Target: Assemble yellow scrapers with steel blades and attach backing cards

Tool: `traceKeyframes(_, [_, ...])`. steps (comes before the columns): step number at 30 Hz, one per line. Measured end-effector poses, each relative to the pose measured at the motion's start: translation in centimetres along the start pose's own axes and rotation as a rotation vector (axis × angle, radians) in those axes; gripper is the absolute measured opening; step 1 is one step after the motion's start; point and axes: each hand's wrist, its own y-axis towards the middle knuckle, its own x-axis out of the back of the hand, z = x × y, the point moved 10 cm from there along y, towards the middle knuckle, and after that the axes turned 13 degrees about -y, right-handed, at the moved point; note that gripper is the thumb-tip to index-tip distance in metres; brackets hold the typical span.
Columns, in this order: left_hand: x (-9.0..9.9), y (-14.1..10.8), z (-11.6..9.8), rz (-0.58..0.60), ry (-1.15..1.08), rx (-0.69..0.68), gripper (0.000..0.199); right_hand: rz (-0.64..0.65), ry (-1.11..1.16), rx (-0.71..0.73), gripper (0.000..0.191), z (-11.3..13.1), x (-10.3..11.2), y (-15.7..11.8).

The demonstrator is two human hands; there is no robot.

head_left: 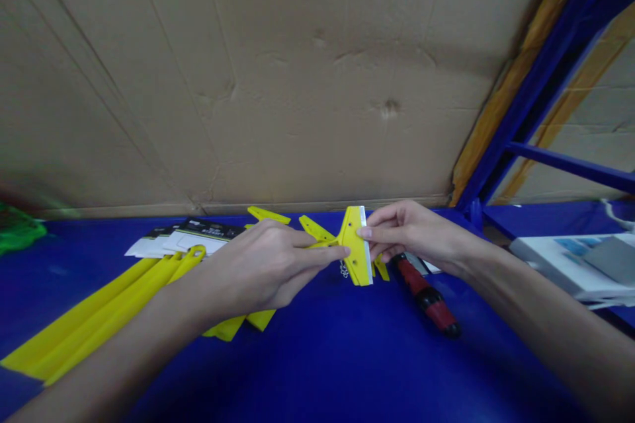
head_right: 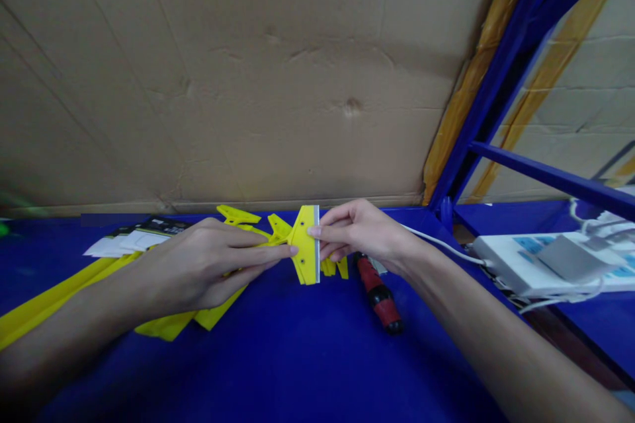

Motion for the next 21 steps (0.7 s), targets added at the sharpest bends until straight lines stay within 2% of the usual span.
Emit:
traceKeyframes(4, [0.4,-0.2,0.2,-0.040,-0.028,0.015,0.034,-0.076,0.054,0.005,0.039,-0.1,0.8,0.1])
traceKeyframes(14, [1.3,-0.3,-0.5,-0.104,-0.027,-0.032,0.034,0.024,0.098,0.039,0.041,0.2,0.3,0.1])
traceKeyframes(21, [1.4,-0.5,-1.0,-0.157,-0.007,-0.101,0.031,0.057,0.023,0.061,0.038,-0.1,0.5,0.2])
